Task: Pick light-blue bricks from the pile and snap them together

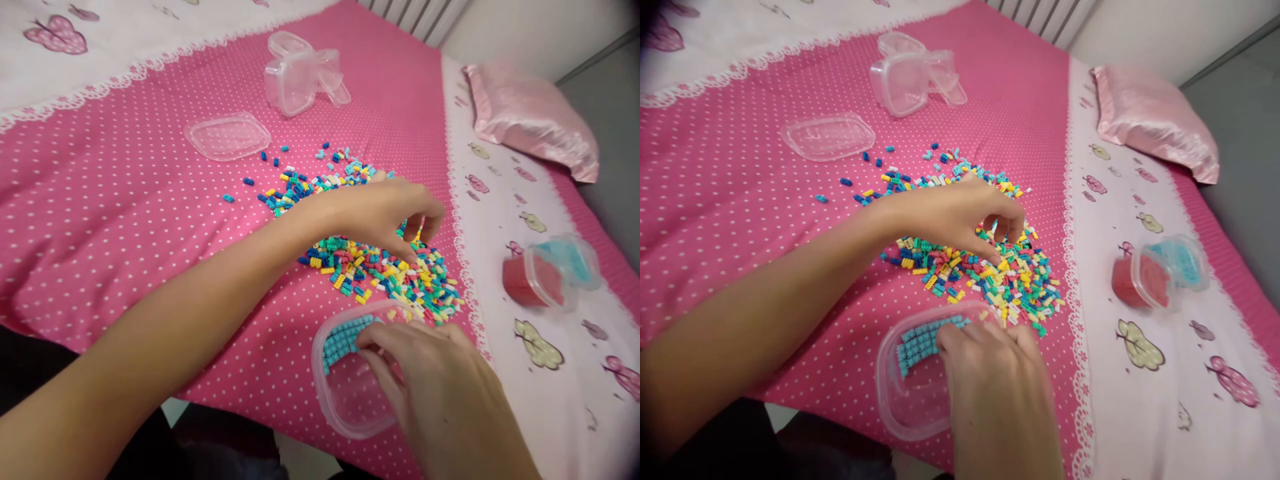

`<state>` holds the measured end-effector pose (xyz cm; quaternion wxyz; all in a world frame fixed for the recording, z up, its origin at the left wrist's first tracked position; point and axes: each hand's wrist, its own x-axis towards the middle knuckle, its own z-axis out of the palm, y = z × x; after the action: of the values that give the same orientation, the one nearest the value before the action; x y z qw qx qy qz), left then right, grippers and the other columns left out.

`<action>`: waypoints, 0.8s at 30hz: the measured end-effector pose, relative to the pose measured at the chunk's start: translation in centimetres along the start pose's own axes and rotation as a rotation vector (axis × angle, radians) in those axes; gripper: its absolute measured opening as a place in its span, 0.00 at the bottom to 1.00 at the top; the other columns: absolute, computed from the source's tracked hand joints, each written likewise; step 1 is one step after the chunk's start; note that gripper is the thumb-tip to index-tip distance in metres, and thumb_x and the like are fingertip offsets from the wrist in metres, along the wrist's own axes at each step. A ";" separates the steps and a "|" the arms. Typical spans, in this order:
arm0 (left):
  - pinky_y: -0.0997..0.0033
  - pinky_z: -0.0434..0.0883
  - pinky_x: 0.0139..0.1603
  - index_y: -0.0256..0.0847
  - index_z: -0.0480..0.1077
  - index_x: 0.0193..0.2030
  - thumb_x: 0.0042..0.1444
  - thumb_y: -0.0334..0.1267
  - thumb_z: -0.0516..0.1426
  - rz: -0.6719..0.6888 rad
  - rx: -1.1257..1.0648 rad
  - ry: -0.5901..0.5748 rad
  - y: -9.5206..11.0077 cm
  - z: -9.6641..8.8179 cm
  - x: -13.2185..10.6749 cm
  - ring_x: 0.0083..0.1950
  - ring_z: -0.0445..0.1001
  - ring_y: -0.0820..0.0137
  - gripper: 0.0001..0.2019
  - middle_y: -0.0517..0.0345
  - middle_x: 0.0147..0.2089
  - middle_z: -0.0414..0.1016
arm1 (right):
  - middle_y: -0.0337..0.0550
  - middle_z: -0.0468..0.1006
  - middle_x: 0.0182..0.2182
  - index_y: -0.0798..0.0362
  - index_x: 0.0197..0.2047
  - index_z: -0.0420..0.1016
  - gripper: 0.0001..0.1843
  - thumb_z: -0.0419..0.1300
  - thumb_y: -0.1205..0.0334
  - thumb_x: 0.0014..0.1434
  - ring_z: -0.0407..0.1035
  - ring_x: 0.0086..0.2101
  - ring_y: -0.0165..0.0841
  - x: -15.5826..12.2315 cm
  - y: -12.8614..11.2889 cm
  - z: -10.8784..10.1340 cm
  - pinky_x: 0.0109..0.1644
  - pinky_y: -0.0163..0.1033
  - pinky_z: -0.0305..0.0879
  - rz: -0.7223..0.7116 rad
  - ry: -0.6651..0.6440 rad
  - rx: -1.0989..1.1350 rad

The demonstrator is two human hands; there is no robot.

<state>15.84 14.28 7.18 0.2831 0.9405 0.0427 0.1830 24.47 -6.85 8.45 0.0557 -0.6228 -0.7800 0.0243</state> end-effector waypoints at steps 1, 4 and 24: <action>0.69 0.65 0.44 0.41 0.76 0.43 0.56 0.38 0.68 -0.001 -0.003 -0.002 0.0 0.0 0.0 0.45 0.78 0.68 0.10 0.58 0.44 0.82 | 0.33 0.79 0.21 0.44 0.25 0.75 0.14 0.58 0.75 0.53 0.75 0.22 0.39 0.0 0.0 0.0 0.28 0.42 0.59 -0.002 0.010 -0.003; 0.69 0.65 0.43 0.39 0.76 0.43 0.55 0.37 0.68 -0.008 -0.019 -0.009 0.2 -0.1 0.0 0.45 0.78 0.68 0.10 0.57 0.44 0.82 | 0.33 0.79 0.21 0.44 0.26 0.76 0.15 0.58 0.75 0.52 0.74 0.23 0.40 0.0 -0.1 0.0 0.29 0.43 0.59 -0.012 0.019 -0.016; 0.69 0.63 0.42 0.41 0.76 0.42 0.56 0.37 0.68 -0.025 0.026 -0.020 0.7 -0.4 0.1 0.44 0.78 0.68 0.09 0.59 0.42 0.81 | 0.33 0.79 0.20 0.43 0.25 0.74 0.13 0.59 0.75 0.48 0.71 0.21 0.41 0.6 0.0 0.0 0.28 0.42 0.56 -0.037 -0.003 -0.044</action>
<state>15.75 13.88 7.90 0.2733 0.9453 0.0539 0.1697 24.29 -6.24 8.44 0.0411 -0.6094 -0.7918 0.0073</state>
